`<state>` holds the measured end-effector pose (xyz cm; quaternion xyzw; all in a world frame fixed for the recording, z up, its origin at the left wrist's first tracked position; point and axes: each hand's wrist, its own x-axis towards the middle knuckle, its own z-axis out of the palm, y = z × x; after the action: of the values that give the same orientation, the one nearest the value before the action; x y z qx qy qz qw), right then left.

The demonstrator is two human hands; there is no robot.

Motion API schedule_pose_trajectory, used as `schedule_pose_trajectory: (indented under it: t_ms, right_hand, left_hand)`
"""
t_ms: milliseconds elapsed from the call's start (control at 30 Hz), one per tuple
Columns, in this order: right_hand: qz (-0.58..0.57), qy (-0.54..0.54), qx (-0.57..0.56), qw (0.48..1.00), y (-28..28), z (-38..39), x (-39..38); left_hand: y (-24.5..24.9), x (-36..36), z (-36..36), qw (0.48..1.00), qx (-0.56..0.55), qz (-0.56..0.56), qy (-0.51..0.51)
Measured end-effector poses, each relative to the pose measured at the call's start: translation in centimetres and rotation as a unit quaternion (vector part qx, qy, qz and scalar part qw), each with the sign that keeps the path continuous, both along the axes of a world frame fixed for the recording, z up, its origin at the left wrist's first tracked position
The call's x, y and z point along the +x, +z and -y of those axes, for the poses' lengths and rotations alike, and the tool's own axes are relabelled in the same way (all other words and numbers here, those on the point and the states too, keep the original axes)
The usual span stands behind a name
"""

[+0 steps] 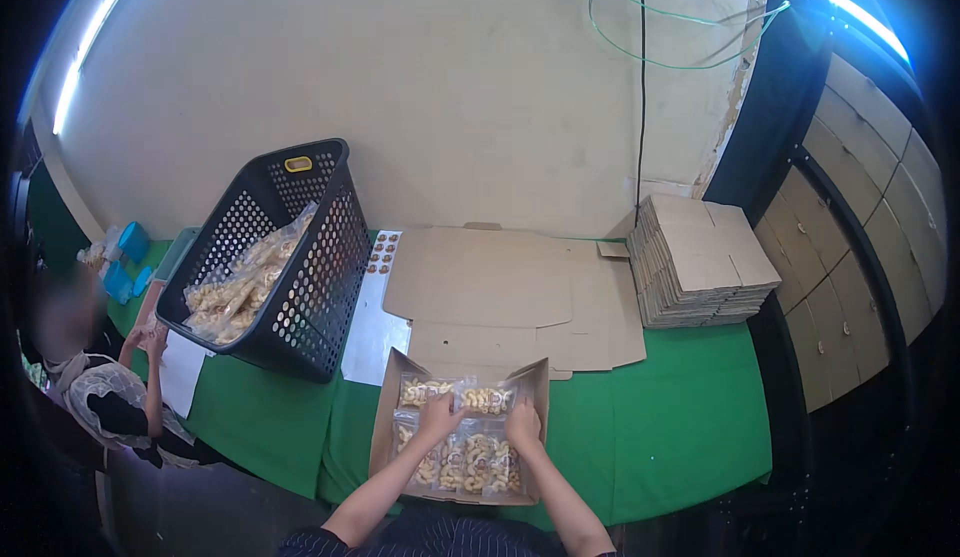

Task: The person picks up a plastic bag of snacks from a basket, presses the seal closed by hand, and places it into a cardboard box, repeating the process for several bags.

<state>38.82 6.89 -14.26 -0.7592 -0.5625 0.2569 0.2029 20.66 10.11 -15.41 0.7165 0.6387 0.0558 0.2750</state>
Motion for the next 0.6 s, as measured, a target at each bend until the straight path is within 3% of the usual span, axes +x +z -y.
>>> schedule_pose_trajectory:
  t_ms: [100,200,300,400,500,600]
  right_hand:
    - [0.045,0.006,0.020,0.999,-2.0,-1.0,-0.4]
    - [0.096,0.007,0.005,0.995,-2.4,-1.4,-1.0]
    - [0.106,-0.014,0.034,0.994,-1.9,-1.3,-1.7]
    - [0.132,-0.017,0.087,0.987,-3.7,-1.1,-1.9]
    - [0.091,0.002,0.105,0.990,-3.3,-0.8,-1.4]
    - [0.060,-0.004,0.137,0.989,-2.0,-0.5,-1.1]
  left_hand:
    - [-0.9,-0.1,1.2,0.988,0.148,-0.026,0.021]
    - [-1.1,0.0,1.4,0.982,0.185,0.020,0.034]
    - [-1.0,-0.3,1.4,0.976,0.216,0.012,-0.015]
    - [-1.6,-1.1,1.4,0.982,0.187,0.014,-0.031]
    - [-1.2,-0.9,1.9,0.981,0.193,0.004,-0.024]
    - [-0.4,-0.8,2.3,0.965,0.243,-0.034,-0.095]
